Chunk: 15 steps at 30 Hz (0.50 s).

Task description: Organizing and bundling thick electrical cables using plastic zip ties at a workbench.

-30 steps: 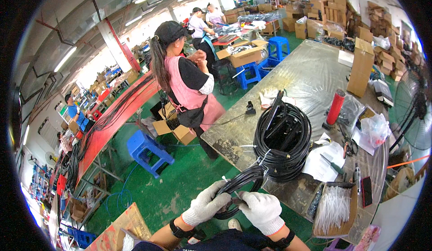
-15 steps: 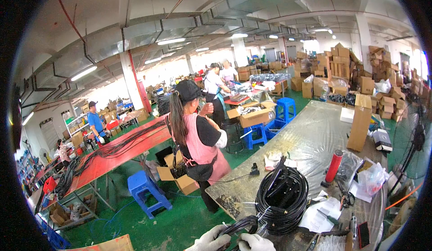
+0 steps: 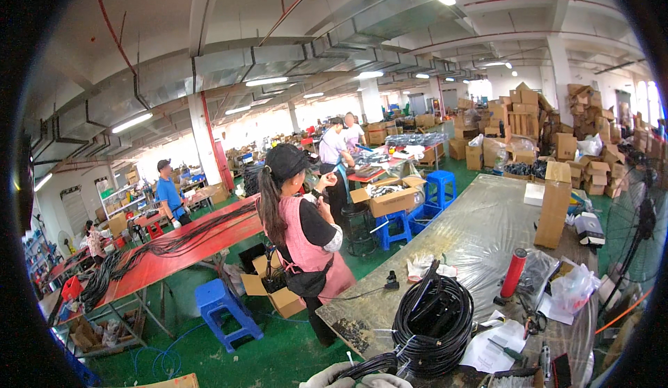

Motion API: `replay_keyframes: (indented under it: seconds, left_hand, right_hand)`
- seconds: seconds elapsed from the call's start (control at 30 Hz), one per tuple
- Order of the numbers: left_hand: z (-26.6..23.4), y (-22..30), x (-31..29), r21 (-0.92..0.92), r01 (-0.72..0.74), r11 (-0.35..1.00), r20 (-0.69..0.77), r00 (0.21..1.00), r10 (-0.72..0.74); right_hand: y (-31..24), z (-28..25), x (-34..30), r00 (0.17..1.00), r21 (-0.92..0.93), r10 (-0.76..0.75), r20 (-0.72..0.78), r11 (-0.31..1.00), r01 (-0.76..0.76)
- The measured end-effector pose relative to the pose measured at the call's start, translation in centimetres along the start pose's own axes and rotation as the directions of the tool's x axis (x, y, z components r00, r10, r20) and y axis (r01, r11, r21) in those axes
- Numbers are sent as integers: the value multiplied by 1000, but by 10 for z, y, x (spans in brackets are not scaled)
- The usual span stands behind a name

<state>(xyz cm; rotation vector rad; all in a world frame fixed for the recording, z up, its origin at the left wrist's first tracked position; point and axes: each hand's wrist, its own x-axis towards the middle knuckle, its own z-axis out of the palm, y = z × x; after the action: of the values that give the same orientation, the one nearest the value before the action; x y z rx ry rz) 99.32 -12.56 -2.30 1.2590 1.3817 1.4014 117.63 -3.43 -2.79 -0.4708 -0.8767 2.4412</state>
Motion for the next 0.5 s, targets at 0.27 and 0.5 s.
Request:
replay_keyframes:
  seconds: [0.27,0.5]
  left_hand:
    - [5,5,3,83,-45,996,20,999,43]
    - [6,8,8,71,13,997,18,1000,-15]
  right_hand:
    - [6,-3,0,975,-137,-220,-2,966,218]
    - [2,6,-5,952,-272,-305,2,916,294]
